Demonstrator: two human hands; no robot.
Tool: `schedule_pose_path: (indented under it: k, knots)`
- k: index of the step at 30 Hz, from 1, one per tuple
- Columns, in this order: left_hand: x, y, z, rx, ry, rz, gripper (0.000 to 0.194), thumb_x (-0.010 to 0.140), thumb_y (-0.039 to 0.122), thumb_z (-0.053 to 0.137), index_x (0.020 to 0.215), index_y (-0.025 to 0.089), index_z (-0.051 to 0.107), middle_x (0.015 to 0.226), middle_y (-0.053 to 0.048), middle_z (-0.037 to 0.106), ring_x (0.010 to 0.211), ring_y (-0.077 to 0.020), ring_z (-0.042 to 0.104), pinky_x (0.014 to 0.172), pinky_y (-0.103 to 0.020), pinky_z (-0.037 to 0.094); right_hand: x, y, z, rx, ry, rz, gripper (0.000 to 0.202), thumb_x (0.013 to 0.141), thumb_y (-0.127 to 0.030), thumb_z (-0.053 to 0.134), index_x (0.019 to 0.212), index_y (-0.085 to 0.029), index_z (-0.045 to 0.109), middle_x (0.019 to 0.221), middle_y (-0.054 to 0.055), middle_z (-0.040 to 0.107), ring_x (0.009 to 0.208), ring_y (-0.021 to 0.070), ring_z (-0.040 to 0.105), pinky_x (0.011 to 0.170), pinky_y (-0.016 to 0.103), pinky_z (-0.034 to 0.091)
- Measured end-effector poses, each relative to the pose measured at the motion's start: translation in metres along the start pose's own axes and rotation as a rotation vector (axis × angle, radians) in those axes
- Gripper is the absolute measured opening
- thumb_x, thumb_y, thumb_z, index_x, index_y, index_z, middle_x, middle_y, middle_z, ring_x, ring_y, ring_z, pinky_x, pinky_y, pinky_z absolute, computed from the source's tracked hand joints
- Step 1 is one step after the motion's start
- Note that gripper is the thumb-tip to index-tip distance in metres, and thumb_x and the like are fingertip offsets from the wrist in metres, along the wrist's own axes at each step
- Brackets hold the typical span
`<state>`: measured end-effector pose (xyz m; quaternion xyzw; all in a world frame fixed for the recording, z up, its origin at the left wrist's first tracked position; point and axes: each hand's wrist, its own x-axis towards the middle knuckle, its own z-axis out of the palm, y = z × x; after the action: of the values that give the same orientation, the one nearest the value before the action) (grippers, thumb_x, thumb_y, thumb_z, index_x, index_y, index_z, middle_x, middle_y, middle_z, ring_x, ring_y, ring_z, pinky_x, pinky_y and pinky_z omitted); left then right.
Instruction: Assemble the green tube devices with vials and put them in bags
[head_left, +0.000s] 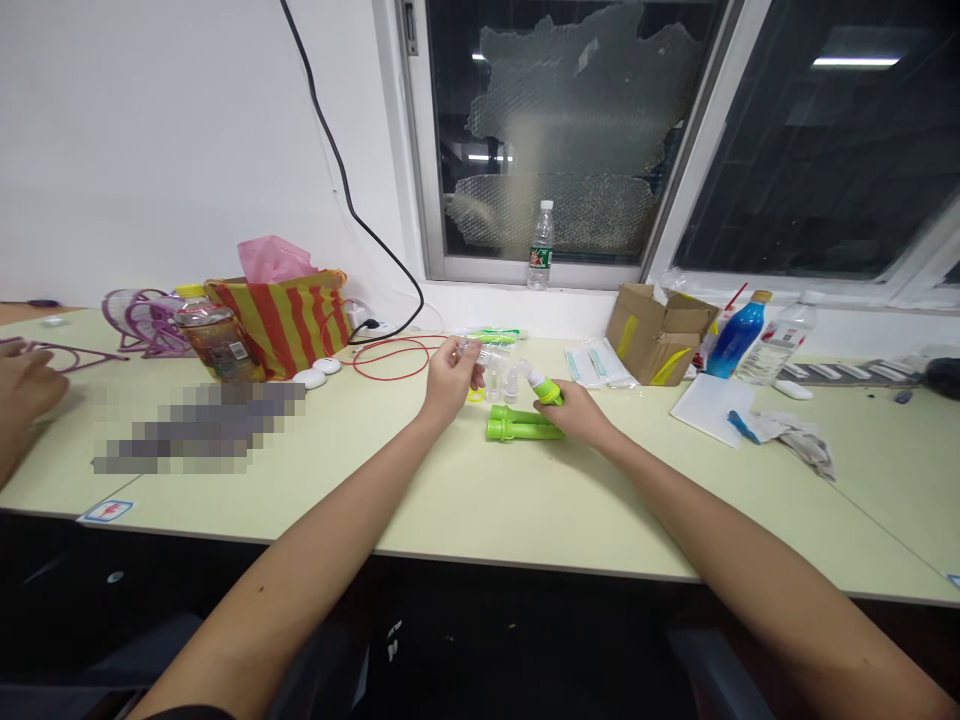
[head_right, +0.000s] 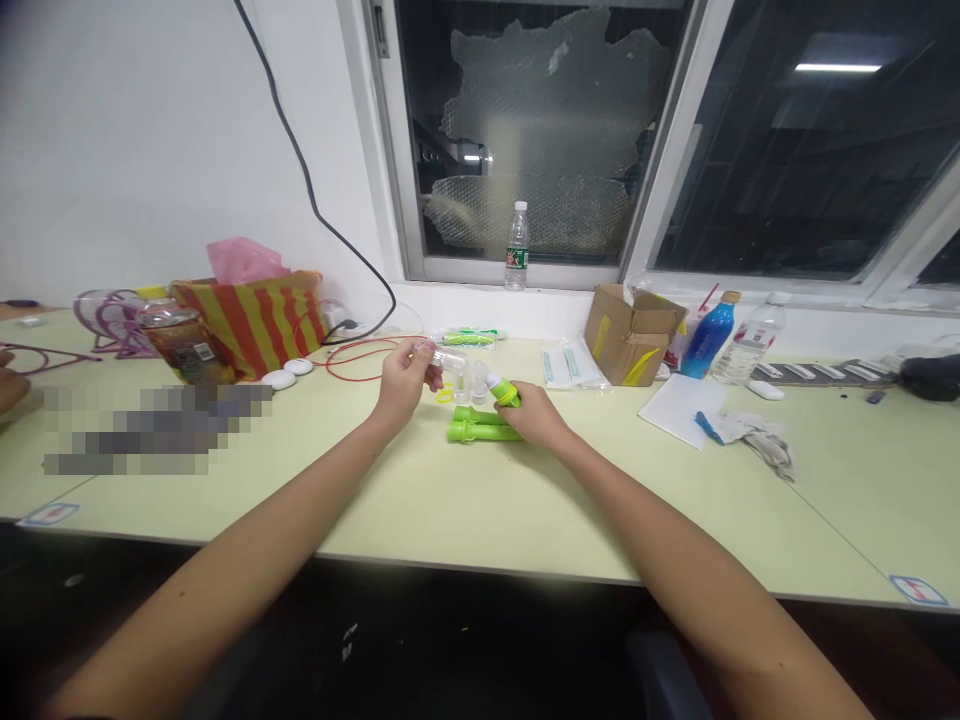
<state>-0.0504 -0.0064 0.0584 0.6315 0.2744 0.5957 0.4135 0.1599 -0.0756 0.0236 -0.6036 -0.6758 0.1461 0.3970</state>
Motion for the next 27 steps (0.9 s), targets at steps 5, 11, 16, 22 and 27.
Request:
schedule_pose_path:
  k: [5, 11, 16, 22, 27]
  knots:
    - [0.017, -0.015, -0.017, 0.043, 0.165, 0.033, 0.028, 0.085, 0.045, 0.058, 0.092, 0.018, 0.055, 0.071, 0.001, 0.059, 0.052, -0.0102, 0.06, 0.041, -0.019, 0.043, -0.001, -0.003, 0.001, 0.112, 0.028, 0.036, 0.021, 0.073, -0.037, 0.058, 0.069, -0.02, 0.047, 0.058, -0.004, 0.044, 0.058, 0.0126, 0.04, 0.054, 0.025, 0.029]
    - [0.053, -0.05, -0.035, 0.267, 0.276, 0.139, 0.037, 0.077, 0.031, 0.066, 0.11, 0.02, 0.052, 0.098, -0.004, 0.064, 0.075, -0.0122, 0.063, 0.065, -0.024, 0.051, 0.001, 0.002, 0.0, 0.171, 0.141, 0.095, 0.02, 0.074, -0.037, 0.057, 0.07, -0.022, 0.044, 0.051, -0.005, 0.041, 0.05, 0.0126, 0.039, 0.05, 0.026, 0.029]
    - [0.084, -0.077, -0.036, 0.464, 0.052, 0.035, 0.026, 0.072, 0.023, 0.068, 0.093, 0.019, 0.053, 0.088, -0.004, 0.066, 0.083, -0.0157, 0.063, 0.079, -0.029, 0.047, 0.004, 0.005, -0.002, 0.162, 0.187, 0.101, 0.02, 0.074, -0.038, 0.057, 0.07, -0.021, 0.046, 0.051, -0.004, 0.043, 0.049, 0.013, 0.04, 0.048, 0.026, 0.03]
    - [0.096, -0.106, -0.019, 0.431, -0.246, -0.062, 0.027, 0.068, 0.013, 0.065, 0.092, 0.019, 0.056, 0.079, 0.0, 0.063, 0.076, -0.015, 0.061, 0.075, -0.029, 0.045, 0.003, 0.004, -0.004, 0.129, 0.191, 0.087, 0.02, 0.073, -0.037, 0.058, 0.069, -0.021, 0.045, 0.053, -0.003, 0.044, 0.051, 0.0128, 0.041, 0.049, 0.026, 0.031]
    - [0.103, -0.117, -0.011, 0.415, -0.364, -0.073, 0.035, 0.063, 0.005, 0.056, 0.096, 0.018, 0.059, 0.078, 0.0, 0.062, 0.074, -0.0131, 0.059, 0.07, -0.025, 0.044, 0.003, 0.001, -0.006, 0.123, 0.197, 0.084, 0.021, 0.074, -0.037, 0.057, 0.069, -0.021, 0.044, 0.055, -0.003, 0.043, 0.053, 0.0128, 0.04, 0.051, 0.026, 0.03]
